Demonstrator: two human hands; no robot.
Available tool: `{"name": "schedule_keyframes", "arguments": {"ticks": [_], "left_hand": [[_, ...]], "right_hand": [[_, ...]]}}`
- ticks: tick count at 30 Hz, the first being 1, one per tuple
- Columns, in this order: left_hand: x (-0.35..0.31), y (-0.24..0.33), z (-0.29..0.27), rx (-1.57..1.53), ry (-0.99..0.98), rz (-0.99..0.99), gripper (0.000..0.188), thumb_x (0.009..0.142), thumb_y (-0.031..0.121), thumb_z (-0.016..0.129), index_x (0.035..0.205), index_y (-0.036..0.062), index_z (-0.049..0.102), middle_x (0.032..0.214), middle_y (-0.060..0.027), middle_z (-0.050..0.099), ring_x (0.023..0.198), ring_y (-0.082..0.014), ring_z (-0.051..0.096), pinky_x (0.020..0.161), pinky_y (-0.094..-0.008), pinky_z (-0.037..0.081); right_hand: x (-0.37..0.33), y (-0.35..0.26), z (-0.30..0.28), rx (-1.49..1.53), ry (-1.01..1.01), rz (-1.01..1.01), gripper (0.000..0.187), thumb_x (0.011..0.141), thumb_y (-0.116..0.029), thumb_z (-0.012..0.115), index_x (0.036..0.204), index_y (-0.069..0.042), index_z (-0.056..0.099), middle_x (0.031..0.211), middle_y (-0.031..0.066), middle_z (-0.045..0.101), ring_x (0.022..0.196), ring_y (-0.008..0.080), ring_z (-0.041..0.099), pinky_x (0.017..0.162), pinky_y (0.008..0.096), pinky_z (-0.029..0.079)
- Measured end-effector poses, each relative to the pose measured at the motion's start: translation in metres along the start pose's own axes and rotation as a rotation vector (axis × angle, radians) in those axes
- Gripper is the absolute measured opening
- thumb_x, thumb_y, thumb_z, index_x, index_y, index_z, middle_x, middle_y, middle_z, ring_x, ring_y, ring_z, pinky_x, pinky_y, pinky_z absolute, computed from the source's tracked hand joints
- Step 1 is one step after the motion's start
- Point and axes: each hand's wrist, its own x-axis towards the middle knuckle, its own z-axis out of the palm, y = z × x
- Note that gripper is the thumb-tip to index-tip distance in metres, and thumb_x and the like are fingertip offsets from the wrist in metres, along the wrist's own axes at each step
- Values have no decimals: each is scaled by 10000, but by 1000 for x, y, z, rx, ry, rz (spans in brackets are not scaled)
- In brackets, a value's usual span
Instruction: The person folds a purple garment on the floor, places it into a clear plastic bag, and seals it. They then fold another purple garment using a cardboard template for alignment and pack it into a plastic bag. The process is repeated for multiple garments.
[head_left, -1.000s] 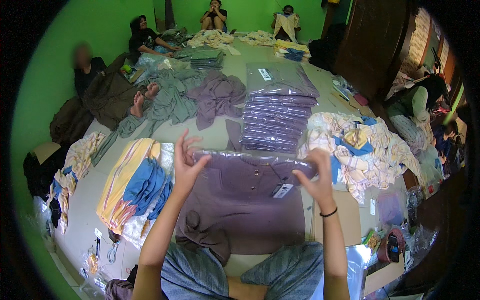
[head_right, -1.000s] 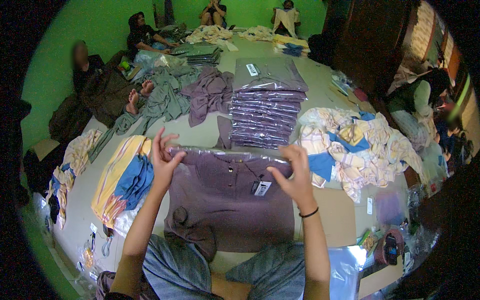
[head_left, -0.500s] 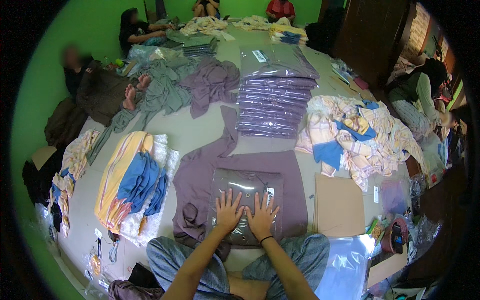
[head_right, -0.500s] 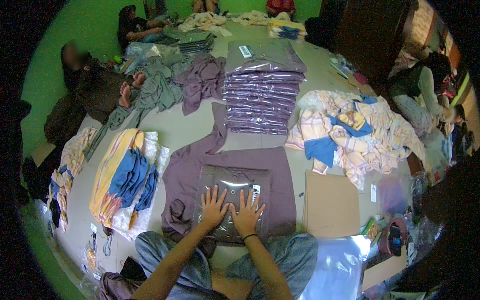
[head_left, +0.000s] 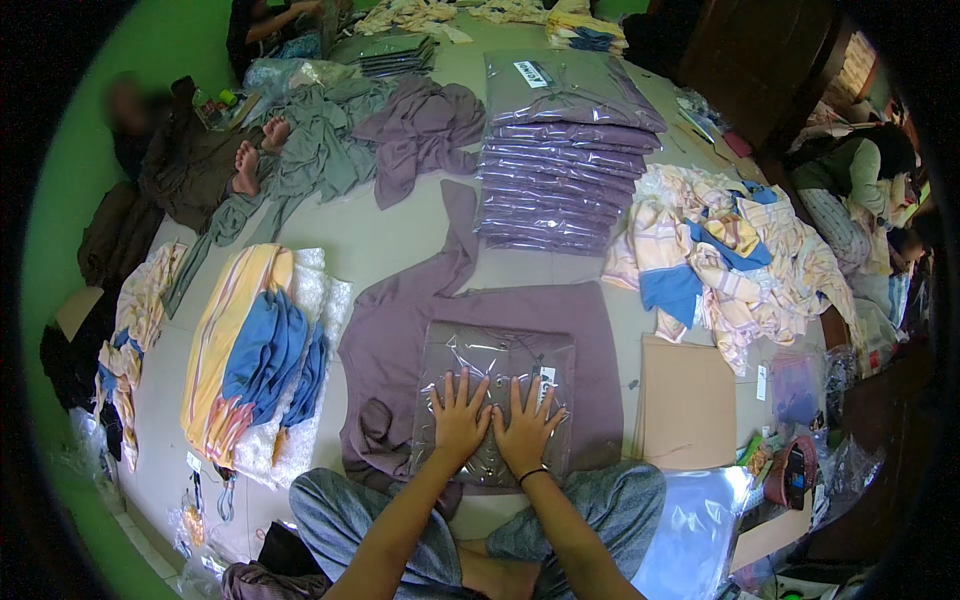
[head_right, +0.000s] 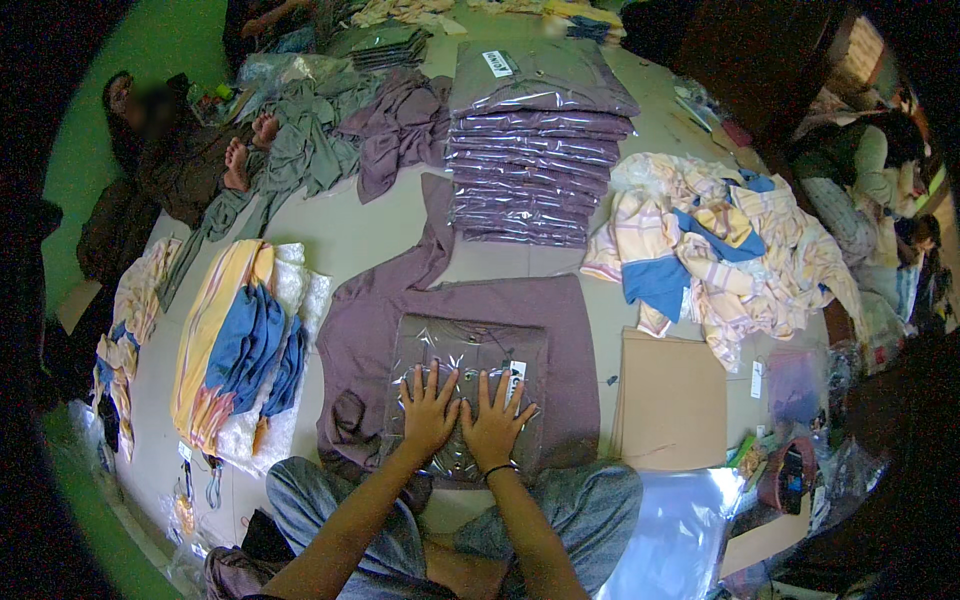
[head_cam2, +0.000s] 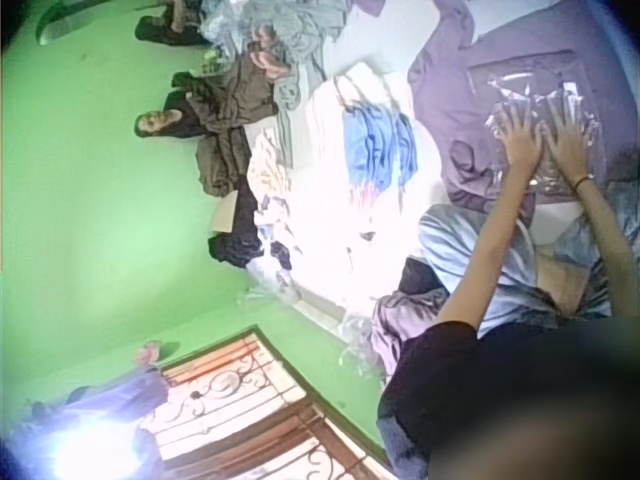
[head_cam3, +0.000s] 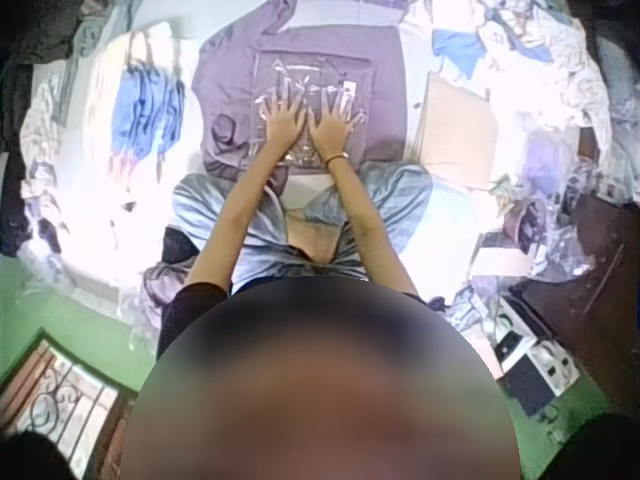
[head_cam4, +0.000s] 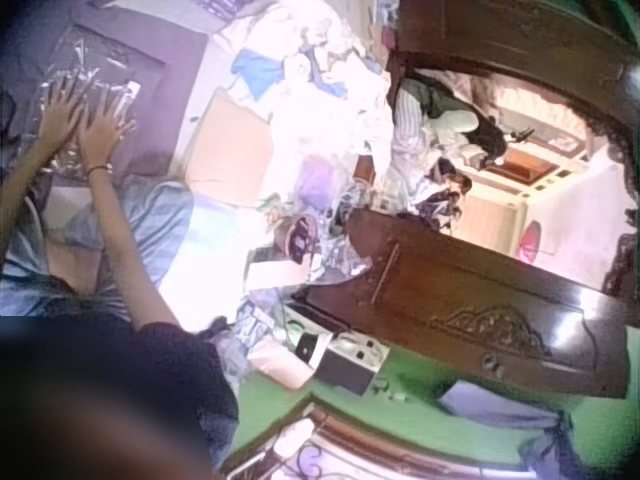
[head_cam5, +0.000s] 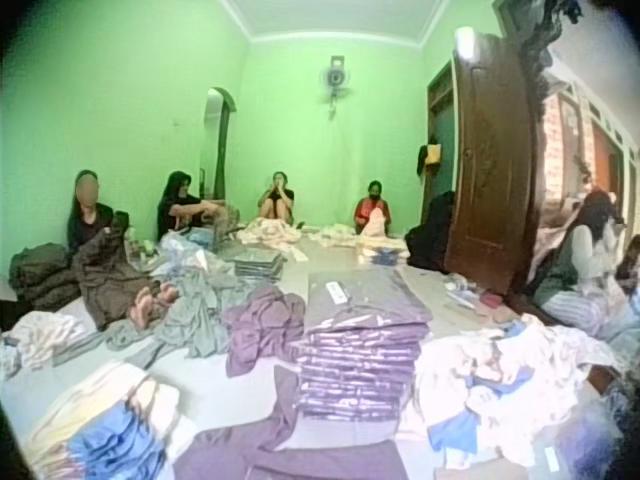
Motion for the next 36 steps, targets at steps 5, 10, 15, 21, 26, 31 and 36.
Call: {"name": "schedule_keyframes", "arguments": {"ticks": [5,10,15,21,26,31,36], "left_hand": [[0,-1,1,-7,-13,1,497,807,341,406,1277,219,302,1335,-142,215,1216,-375,171,934,-576,114],[3,-5,8,26,-8,18,502,807,363,399,1278,220,299,1338,-135,211,1217,-376,175,925,-589,121],[2,-18,-10,-143,-75,-40,621,723,380,541,1270,215,298,1312,-175,227,1202,-378,202,942,-527,190],[-63,-17,-30,-314,-74,-580,881,603,290,701,1292,88,189,1252,-242,258,1177,-358,247,916,-434,283],[-54,-45,-26,-573,70,-499,587,626,255,679,1095,2,434,906,-162,508,826,-310,488,710,-356,418],[-27,-65,-63,-1410,-343,-925,318,619,213,683,873,65,562,661,-3,510,530,-80,429,443,-222,371],[-11,-44,-123,-1734,-394,-616,282,794,314,521,954,82,530,700,-14,532,564,-106,499,498,-230,430]], "right_hand": [[-1,2,3,-1,31,-14,555,786,-424,419,1280,-197,304,1351,142,178,1230,381,136,897,632,92],[0,2,5,21,-8,0,552,785,-420,425,1275,-194,310,1351,141,175,1232,377,130,899,631,89],[1,4,-8,77,-56,-8,535,809,-424,406,1276,-185,301,1348,136,183,1233,358,142,918,613,85],[-47,23,-19,10,-142,-169,552,814,-433,393,1287,-170,280,1326,159,228,1219,333,202,953,543,131],[-55,19,-18,147,-74,-259,683,782,-506,404,1297,-96,226,1347,140,183,1232,327,181,942,561,148],[-85,7,-40,3,-179,-572,699,743,-364,531,1290,-62,217,1336,153,200,1232,321,196,934,551,196],[-59,4,-114,67,126,-539,514,740,-90,508,1224,-55,339,1208,149,406,1109,273,406,870,384,371]]}}
